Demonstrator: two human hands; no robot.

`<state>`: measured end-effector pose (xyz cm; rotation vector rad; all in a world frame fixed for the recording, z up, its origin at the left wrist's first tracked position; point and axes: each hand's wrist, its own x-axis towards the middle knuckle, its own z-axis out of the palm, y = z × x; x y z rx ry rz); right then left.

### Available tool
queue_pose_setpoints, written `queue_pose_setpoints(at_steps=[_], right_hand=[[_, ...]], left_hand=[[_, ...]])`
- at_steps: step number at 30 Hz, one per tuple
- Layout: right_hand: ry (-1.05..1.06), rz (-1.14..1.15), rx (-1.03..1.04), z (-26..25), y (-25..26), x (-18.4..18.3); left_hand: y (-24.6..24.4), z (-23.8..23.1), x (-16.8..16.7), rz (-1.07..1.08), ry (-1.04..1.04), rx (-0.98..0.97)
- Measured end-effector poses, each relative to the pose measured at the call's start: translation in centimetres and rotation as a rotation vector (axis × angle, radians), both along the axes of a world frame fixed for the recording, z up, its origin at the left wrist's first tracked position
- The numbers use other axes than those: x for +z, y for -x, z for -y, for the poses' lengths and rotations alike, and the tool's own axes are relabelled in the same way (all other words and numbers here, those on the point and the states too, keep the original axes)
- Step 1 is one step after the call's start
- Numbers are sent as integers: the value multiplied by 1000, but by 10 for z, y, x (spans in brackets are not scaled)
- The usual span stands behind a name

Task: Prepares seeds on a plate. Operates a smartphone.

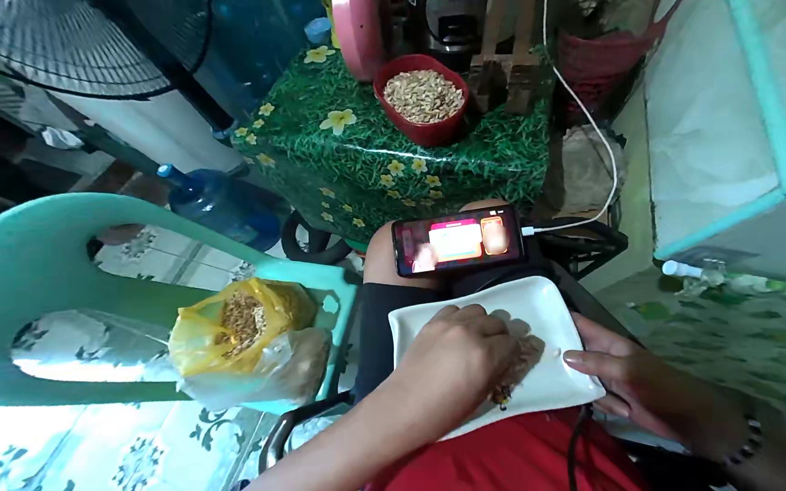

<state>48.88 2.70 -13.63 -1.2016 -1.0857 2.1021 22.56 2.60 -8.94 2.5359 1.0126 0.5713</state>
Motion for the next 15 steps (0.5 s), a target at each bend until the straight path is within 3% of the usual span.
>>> queue_pose_setpoints(at_steps=[15], right_hand=[[-22,-106,-24,-11,1,4]], left_hand=[[16,1,-13,323,-4,100]])
